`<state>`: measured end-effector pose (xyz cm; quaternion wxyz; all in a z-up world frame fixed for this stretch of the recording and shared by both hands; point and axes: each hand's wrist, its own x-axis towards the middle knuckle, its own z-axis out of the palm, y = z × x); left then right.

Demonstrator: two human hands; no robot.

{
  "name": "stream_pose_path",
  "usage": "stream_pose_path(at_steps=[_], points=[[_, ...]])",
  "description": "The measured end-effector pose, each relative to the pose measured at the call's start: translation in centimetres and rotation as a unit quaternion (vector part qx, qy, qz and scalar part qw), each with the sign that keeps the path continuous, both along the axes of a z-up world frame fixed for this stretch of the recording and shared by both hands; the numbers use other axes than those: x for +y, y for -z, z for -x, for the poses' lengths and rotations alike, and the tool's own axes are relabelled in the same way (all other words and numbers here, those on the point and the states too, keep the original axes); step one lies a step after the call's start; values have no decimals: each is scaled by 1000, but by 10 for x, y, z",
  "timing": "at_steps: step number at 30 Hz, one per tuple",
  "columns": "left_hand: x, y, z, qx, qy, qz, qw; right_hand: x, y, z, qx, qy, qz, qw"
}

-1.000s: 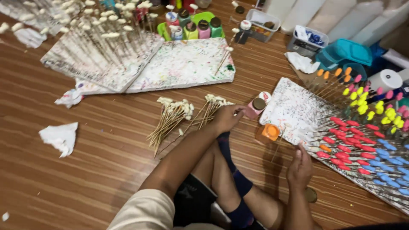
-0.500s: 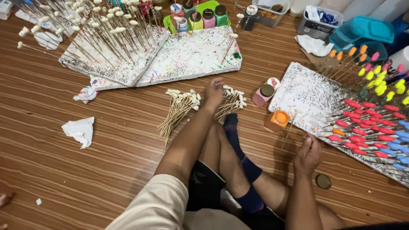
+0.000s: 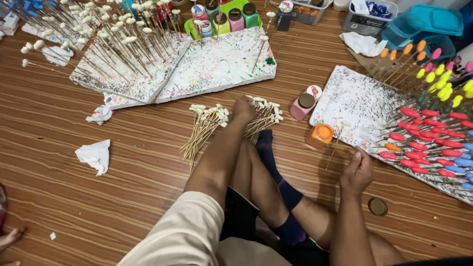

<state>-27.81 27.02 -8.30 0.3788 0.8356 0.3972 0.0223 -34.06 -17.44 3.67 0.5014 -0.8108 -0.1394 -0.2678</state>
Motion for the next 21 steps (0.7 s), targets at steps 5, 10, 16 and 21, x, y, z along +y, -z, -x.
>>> stream_pose_path(at_steps=[5, 10, 16, 21], points=[[-9, -28, 6, 79, 54, -25, 995, 1, -2, 1, 1, 11, 15, 1000], [-20, -83, 21, 97, 79, -8, 992, 2, -1, 4, 10, 15, 20, 1000], [-27, -136, 43, 118, 120, 6, 986, 7, -13, 14, 57, 15, -15, 998], [-31, -137, 42, 100, 149, -15, 984, 14, -19, 15, 27, 14, 3, 1000]])
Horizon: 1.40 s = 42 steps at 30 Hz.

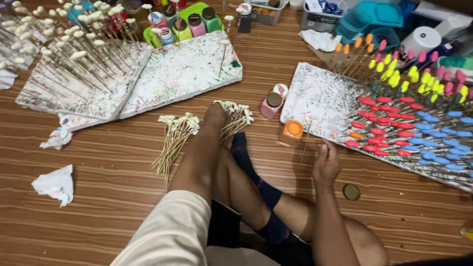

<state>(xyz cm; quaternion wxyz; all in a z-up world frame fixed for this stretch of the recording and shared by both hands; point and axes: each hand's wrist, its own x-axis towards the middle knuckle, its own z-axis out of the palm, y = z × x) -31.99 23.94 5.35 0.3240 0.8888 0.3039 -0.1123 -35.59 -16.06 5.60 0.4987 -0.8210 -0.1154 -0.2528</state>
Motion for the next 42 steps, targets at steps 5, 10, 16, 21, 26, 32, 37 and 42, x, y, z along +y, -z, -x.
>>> stream_pose_path(at_steps=[5, 10, 16, 21, 26, 32, 37, 42], points=[[-7, -17, 7, -15, 0, 3, 1000, 6, -11, 4, -14, -4, -1, 1000], [-5, -4, 3, -36, 27, -8, 999, 6, -11, 4, -8, 1, 5, 1000], [-76, -94, 51, -360, 125, 65, 922, 13, -13, 5, -6, 5, 1, 1000], [-143, -90, 57, -426, 116, 304, 844, 18, -16, 3, -33, -21, 7, 999], [-196, -59, 41, -367, 83, 525, 763, 17, -8, -4, -78, -43, 68, 994], [-202, -53, 19, -338, 92, 567, 745, 28, -30, 4, -92, -92, 67, 989], [-196, -60, 13, -318, 49, 588, 742, 50, -51, 14, -155, -100, 57, 981], [-200, -50, 10, -284, -5, 656, 699, 59, -58, 22, -165, -103, 59, 979]])
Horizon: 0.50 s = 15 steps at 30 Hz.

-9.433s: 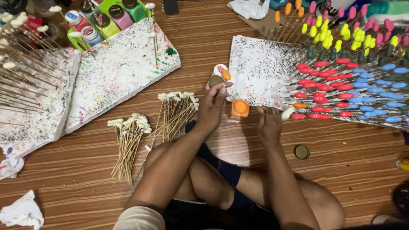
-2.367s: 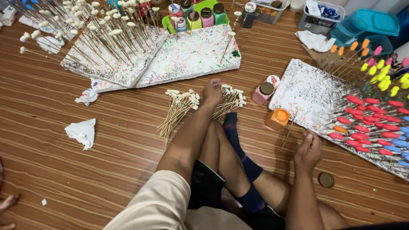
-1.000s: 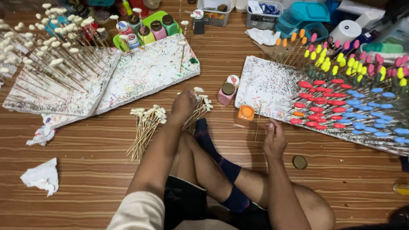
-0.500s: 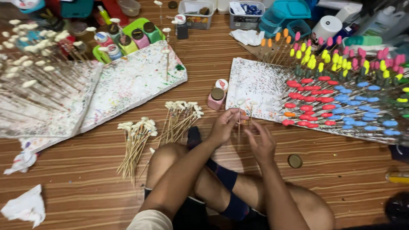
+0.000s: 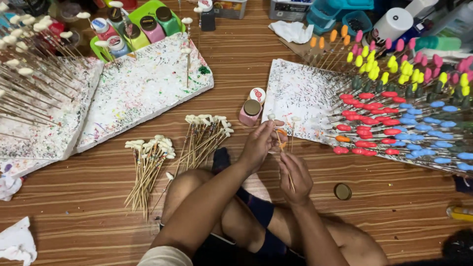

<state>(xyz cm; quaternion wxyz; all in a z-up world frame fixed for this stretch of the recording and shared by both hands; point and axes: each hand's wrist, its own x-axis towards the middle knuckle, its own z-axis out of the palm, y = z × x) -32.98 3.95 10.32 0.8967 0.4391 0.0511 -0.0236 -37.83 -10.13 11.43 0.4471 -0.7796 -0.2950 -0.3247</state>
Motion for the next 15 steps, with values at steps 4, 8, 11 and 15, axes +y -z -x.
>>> stream_pose_path(at_steps=[4, 8, 11, 15], points=[[-6, 4, 5, 20, 4, 22, 1000, 1, 7, -2, -24, -1, -16, 1000], [-13, 3, 11, 18, 34, 64, 997, 0, 1, 2, -26, 1, -20, 999], [-21, -12, 25, -2, 48, 61, 997, -3, 0, 2, -28, 7, -21, 999], [-22, -32, 38, -6, 60, 67, 996, -2, -6, 1, -23, 19, -22, 999]])
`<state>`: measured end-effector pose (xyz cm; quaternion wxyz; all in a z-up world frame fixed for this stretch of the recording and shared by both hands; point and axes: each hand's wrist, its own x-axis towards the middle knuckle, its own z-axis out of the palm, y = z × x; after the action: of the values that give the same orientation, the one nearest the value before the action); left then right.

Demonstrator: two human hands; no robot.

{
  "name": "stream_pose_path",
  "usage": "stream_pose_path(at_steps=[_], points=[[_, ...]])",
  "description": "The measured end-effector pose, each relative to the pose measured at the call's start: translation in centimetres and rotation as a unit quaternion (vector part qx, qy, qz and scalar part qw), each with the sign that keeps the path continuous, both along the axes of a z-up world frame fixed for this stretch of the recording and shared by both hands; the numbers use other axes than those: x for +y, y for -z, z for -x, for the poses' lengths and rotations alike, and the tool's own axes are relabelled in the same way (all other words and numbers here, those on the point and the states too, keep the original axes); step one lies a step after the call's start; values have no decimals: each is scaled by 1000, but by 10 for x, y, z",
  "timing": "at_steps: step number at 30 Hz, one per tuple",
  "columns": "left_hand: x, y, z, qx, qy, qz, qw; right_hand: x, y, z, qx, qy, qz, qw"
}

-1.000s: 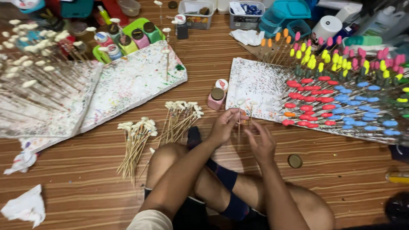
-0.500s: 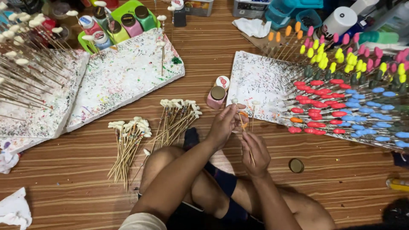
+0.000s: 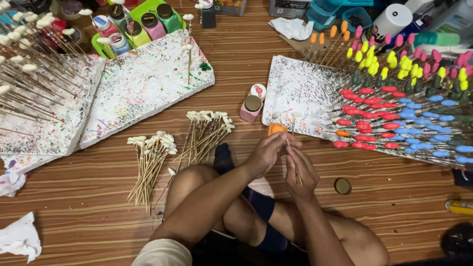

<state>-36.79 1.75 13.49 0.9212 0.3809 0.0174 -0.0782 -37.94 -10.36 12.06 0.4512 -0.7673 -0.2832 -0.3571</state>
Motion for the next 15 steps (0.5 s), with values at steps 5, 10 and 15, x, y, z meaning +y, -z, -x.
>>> stream_pose_path(at_steps=[5, 10, 15], points=[[9, 14, -14, -14, -4, -10, 1000, 2, -3, 1, 12, -3, 2, 1000], [0, 17, -4, -12, 30, -33, 999, -10, 14, -7, 9, 10, -1, 1000], [10, -4, -1, -64, 33, -64, 995, -10, 2, -6, 31, 4, -13, 999]])
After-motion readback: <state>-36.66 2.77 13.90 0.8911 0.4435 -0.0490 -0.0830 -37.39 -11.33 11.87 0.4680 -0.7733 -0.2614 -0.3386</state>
